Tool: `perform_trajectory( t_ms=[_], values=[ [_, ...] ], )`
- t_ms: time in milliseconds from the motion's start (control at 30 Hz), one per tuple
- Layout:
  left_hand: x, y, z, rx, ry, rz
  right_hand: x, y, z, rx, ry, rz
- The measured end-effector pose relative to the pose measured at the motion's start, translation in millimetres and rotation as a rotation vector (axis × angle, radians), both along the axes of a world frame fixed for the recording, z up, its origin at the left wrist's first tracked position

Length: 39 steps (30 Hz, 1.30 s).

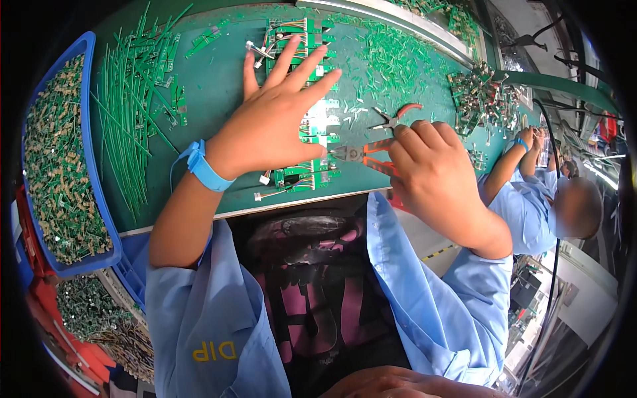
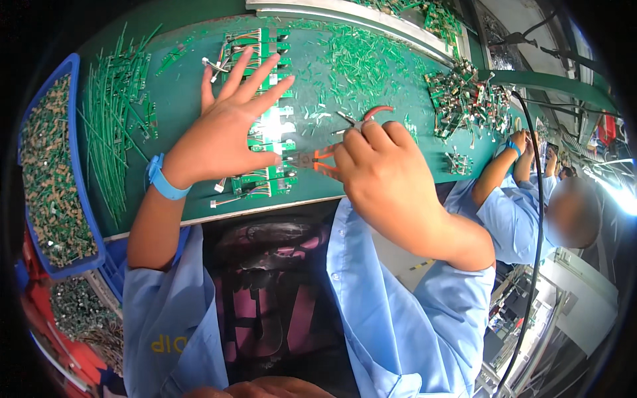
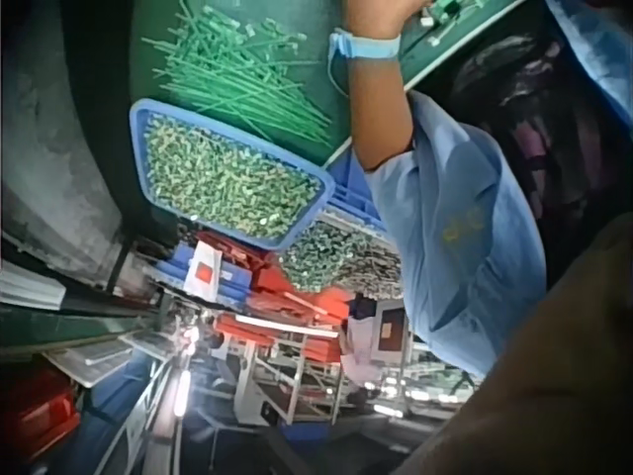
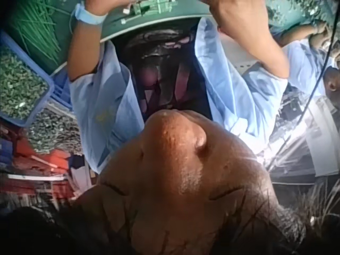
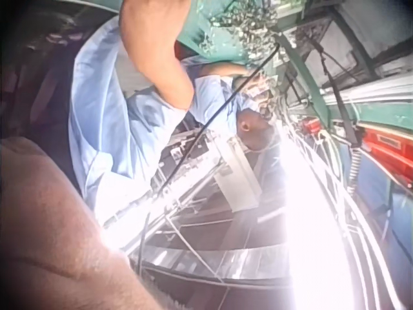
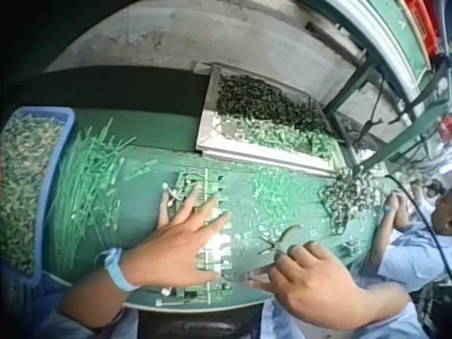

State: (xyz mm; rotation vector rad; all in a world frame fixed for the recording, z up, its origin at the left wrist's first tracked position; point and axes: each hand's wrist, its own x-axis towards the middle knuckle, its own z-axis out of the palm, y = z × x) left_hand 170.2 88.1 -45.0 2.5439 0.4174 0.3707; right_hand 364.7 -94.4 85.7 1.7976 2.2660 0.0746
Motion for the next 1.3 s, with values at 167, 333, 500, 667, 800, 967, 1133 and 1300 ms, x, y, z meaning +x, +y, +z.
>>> perform_trajectory(
  t_ms=[167, 333, 500, 667, 800, 967, 1133, 1300],
  values=[
    [2, -1, 1, -0.014, 0.088, 0.013, -12, -4, -12, 0.052, -0.103, 0.017],
    [3, -1, -6, -0.022, 0.032, 0.002, -15, -12, -17, -0.022, -0.043, -0.058],
    [1, -3, -8, -0.012, 0.022, 0.030, 12, -13, -5, 0.160, -0.073, -0.185],
    [-5, -11, -6, -0.002, 0.061, 0.020, 21, -34, -6, -0.271, 0.526, -0.824],
    [0, -24, 22, -0.009, 0.098, -0.024, -4, -96, -62, -0.175, 0.870, -0.618],
    [-4, -21, 21, 0.016, 0.172, -0.146, -25, -83, -48, 0.187, 0.249, -0.217],
    [1, -23, 22, 0.024, 0.208, -0.156, -17, -70, -42, 0.172, 0.021, 0.006],
    [1, -22, 20, 0.028, 0.177, -0.152, -32, -63, -38, 0.148, -0.047, 0.038]
  ],
)
